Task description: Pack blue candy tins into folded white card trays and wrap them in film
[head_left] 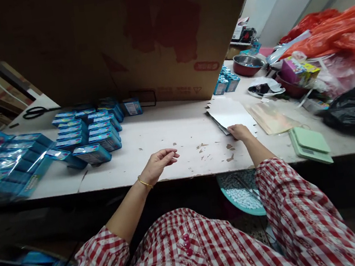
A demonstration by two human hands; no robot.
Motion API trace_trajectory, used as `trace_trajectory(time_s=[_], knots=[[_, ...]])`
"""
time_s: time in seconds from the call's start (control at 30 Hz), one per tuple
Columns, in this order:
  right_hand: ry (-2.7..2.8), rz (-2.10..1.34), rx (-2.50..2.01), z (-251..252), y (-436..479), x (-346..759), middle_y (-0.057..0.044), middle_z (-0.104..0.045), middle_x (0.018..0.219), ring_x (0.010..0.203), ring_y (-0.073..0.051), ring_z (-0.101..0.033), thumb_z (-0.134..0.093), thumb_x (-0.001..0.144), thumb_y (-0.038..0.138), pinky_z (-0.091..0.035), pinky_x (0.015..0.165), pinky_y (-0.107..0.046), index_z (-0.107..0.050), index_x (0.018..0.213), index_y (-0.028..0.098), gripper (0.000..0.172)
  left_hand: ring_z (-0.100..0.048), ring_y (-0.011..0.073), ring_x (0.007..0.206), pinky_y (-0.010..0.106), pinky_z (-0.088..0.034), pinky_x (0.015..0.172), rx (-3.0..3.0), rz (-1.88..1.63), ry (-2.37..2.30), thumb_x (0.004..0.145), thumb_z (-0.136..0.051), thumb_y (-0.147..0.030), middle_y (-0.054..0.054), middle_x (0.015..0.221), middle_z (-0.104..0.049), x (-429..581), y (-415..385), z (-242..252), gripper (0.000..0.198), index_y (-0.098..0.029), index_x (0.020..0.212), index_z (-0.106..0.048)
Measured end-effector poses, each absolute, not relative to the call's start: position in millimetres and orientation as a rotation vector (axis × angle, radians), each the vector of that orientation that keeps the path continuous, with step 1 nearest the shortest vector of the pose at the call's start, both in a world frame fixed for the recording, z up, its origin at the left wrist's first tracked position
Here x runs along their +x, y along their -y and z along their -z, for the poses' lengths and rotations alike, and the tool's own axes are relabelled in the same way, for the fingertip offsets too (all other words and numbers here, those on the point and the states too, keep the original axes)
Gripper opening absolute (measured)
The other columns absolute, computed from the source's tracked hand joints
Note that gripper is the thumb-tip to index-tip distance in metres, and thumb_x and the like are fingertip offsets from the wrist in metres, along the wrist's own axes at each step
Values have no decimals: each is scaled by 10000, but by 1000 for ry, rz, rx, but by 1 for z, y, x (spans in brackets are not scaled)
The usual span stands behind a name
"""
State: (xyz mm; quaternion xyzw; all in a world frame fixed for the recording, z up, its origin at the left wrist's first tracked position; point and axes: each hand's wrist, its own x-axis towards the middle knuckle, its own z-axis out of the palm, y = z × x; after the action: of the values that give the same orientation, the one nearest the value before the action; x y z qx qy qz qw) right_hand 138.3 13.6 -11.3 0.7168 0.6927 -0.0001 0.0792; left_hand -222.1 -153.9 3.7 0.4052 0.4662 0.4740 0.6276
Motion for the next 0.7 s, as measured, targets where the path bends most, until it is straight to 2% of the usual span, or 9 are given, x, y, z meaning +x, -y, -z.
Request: trace_trajectory(time_s=[0.13, 0.2, 0.3, 0.37, 0.43, 0.53, 0.57, 0.63, 0.7], knots=[[-2121, -323, 2255, -19, 7, 119, -182, -640, 905, 842, -235, -594, -270, 891, 138, -385, 663, -293, -609, 1000, 83, 361, -601, 150, 766, 316, -462, 797, 1054, -1094, -1116, 650, -714, -402, 64, 863, -685, -224, 155, 0, 364, -143, 902, -672], [-2305, -459, 2208, -29, 27, 86, -173, -632, 876, 824, -228, -582, -229, 895, 111, -385, 653, -290, -599, 959, 91, 376, -601, 170, 834, 322, -463, 819, 1087, -1118, -1126, 637, -728, -395, 65, 876, -680, -222, 157, 6, 385, -146, 924, -668], [-2540, -369, 2026, -24, 72, 10, -140, -636, 861, 799, -204, -575, -232, 905, 127, -395, 648, -276, -599, 936, 138, 369, -606, 189, 885, 350, -480, 818, 896, -1129, -1110, 650, -722, -432, 97, 978, -662, -217, 157, 16, 500, -149, 1049, -615], [-2660, -143, 1884, -11, 108, -44, -123, -646, 837, 772, -198, -585, -250, 898, 130, -413, 632, -275, -612, 904, 156, 363, -619, 206, 891, 374, -502, 782, 648, -1095, -1061, 674, -689, -484, 127, 1059, -639, -214, 155, 25, 550, -156, 1099, -572], [-2776, 85, 1705, 5, 141, -85, -87, -661, 824, 765, -196, -596, -283, 903, 182, -441, 630, -282, -623, 864, 187, 343, -628, 224, 896, 385, -514, 771, 463, -1101, -1026, 693, -666, -498, 144, 1067, -638, -216, 151, 35, 520, -138, 1058, -577], [-3001, 429, 1623, 25, 160, -101, -5, -677, 952, 876, -187, -609, -370, 900, 383, -490, 739, -304, -612, 929, 268, 270, -639, 234, 885, 379, -511, 814, 338, -1256, -1093, 653, -727, -379, 130, 966, -678, -228, 151, 51, 427, -104, 954, -601], [-3068, 561, 1736, 30, 155, -95, 1, -660, 1041, 955, -194, -595, -417, 873, 441, -487, 811, -324, -594, 994, 280, 268, -641, 236, 889, 381, -506, 836, 324, -1302, -1109, 620, -753, -330, 123, 946, -687, -234, 153, 56, 423, -100, 943, -603], [-3041, 806, 2179, 39, 133, -71, -48, -599, 1180, 1084, -228, -540, -535, 783, 499, -445, 921, -380, -546, 1107, 246, 411, -644, 245, 894, 402, -495, 867, 332, -1332, -1098, 559, -789, -281, 114, 921, -697, -247, 160, 64, 465, -101, 946, -604], [-2744, 1064, 2547, 49, 105, -46, -113, -599, 1153, 1063, -268, -545, -632, 677, 511, -450, 902, -415, -548, 1088, 176, 536, -648, 249, 891, 421, -490, 877, 362, -1320, -1071, 516, -811, -279, 107, 895, -704, -257, 166, 69, 500, -106, 938, -607]])
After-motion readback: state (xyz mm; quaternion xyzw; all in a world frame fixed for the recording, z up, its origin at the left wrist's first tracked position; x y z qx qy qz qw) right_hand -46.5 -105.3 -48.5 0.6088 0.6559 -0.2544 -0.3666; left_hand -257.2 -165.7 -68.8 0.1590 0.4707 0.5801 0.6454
